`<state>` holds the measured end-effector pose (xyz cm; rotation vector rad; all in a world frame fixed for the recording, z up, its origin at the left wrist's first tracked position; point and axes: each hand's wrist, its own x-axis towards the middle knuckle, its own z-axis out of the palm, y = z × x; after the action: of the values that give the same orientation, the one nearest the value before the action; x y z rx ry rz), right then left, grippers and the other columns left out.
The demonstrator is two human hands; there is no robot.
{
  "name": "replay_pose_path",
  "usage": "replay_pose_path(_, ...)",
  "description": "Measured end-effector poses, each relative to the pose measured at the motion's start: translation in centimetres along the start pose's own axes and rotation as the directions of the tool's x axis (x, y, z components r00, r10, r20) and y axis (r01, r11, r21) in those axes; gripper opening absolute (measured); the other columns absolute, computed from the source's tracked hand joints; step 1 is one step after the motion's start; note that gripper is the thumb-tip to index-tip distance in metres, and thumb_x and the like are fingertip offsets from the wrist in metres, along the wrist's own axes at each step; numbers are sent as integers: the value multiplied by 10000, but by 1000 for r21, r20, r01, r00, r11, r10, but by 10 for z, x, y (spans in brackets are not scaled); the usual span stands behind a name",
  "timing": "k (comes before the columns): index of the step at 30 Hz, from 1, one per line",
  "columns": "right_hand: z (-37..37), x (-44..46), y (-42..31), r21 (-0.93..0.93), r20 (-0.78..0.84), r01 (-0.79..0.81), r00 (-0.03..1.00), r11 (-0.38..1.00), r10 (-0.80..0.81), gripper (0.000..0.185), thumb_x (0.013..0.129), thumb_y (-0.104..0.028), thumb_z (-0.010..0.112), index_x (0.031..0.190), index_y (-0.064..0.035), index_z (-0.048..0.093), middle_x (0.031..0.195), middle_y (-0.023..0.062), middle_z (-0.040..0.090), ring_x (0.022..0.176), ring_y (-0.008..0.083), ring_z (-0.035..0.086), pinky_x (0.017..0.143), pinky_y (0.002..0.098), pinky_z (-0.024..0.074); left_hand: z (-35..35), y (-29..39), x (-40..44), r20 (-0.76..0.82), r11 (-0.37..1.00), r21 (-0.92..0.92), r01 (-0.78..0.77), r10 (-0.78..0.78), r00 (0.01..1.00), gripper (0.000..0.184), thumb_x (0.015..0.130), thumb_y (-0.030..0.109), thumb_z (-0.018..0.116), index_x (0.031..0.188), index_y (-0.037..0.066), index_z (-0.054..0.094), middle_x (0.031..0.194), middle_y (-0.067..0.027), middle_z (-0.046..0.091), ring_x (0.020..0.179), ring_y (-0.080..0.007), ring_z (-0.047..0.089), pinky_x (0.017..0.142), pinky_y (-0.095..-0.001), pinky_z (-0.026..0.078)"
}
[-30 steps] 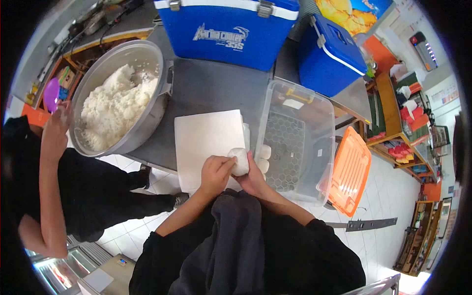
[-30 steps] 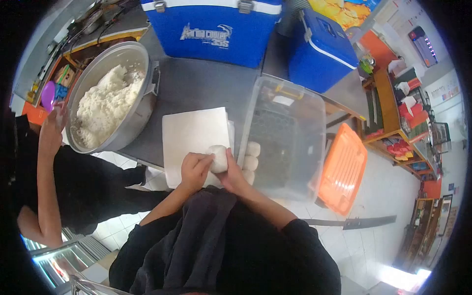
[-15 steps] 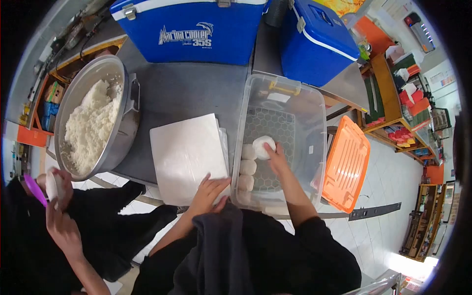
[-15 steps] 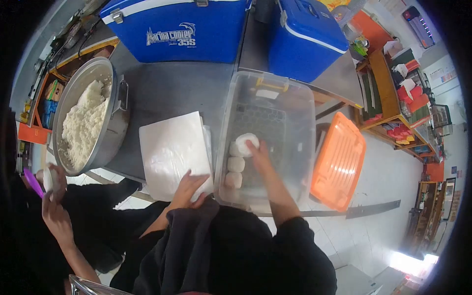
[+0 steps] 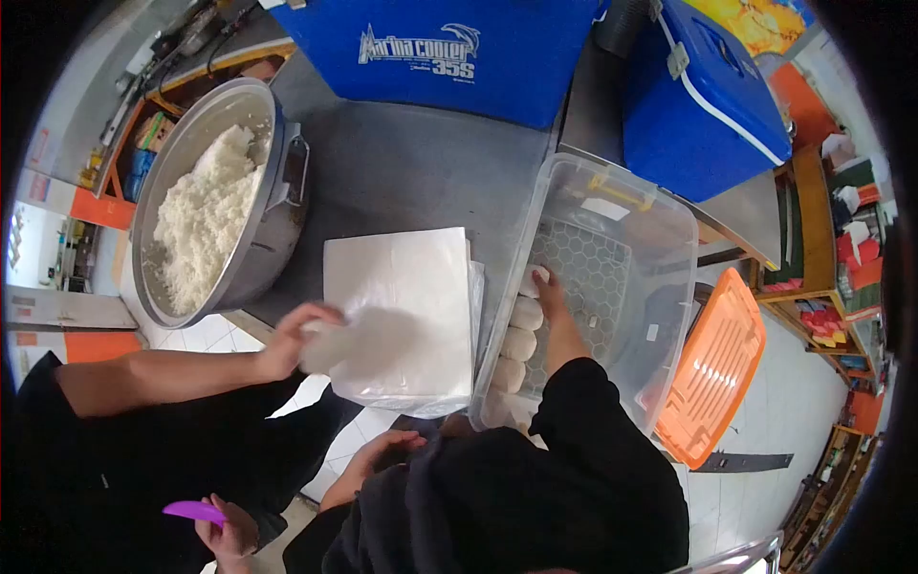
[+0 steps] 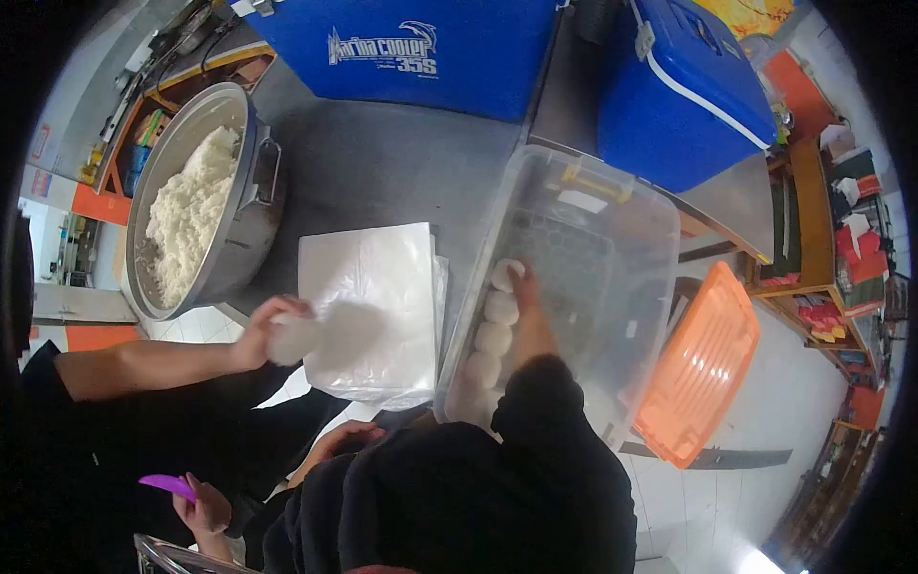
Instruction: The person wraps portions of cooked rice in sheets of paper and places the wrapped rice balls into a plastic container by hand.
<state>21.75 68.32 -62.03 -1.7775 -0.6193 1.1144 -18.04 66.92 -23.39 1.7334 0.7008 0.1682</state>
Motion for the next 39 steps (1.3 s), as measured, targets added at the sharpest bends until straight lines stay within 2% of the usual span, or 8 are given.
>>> replay_pose_path(2,4,-8,-27,81,33,-38,999,996,35,610,813,-320,649,1325,-105,396,1098,158,576,961,254,569,826,367,457,-48,-40,36,195,767,558,-316,249,949,698,840,567,407,1369,121,316,1424,-179,213,1191,-311,423,969,-479,340)
replay_pose_path(3,6,-30,-73,-326,-20,-101,995,940,99,631,816,-379,614,1330,-100,377,1212,184,481,1096,313,454,914,393,379,-57,-53,42,262,661,638,-396,297,918,738,842,627,389,1385,134,302,1450,-186,179,1201,-323,416,967,-497,339)
replay_pose_path(5,6,-47,-108,-676,-101,-165,986,718,131,658,818,-439,578,1335,-95,357,1325,210,387,1232,372,339,1002,419,301,9,-11,0,-80,982,190,-3,18,997,530,860,415,440,1275,89,394,1235,-134,347,1070,-256,481,893,-421,388)
replay_pose_path(8,3,-54,-120,-675,-191,-242,970,697,151,677,821,-430,566,1352,-89,320,1338,219,353,1252,387,281,1013,430,269,95,22,-49,-281,846,-498,190,-365,888,238,887,98,517,1111,21,531,913,-56,599,873,-157,579,780,-306,461)
replay_pose_path(15,27,-213,-226,-423,-121,726,549,543,-827,277,760,-39,607,1031,-56,554,929,123,555,910,313,512,804,368,401,74,-43,-41,-387,941,273,199,-82,919,348,732,101,641,1067,63,557,1022,-126,569,956,-333,543,837,-390,438)
replay_pose_path(19,68,-258,-205,-86,695,904,356,419,-624,205,717,-127,676,887,-44,598,943,87,543,919,250,500,784,361,425,66,-62,-33,-489,747,602,284,63,870,357,691,125,667,1029,84,560,1084,-75,535,1019,-282,505,842,-401,417)
replay_pose_path(28,93,-283,-206,-315,889,949,281,-36,-362,150,733,-161,602,815,-37,582,861,73,529,871,245,515,712,337,468,45,-72,-36,-293,636,758,145,134,947,205,725,172,632,910,85,617,1061,-56,569,999,-235,522,826,-375,436)
replay_pose_path(39,98,-276,-216,-355,793,896,439,266,-422,145,756,-155,605,732,-12,592,775,116,557,783,288,539,698,382,447,42,-81,-26,-495,796,565,217,117,861,95,724,117,597,782,56,641,787,-98,633,799,-278,593,730,-383,469)
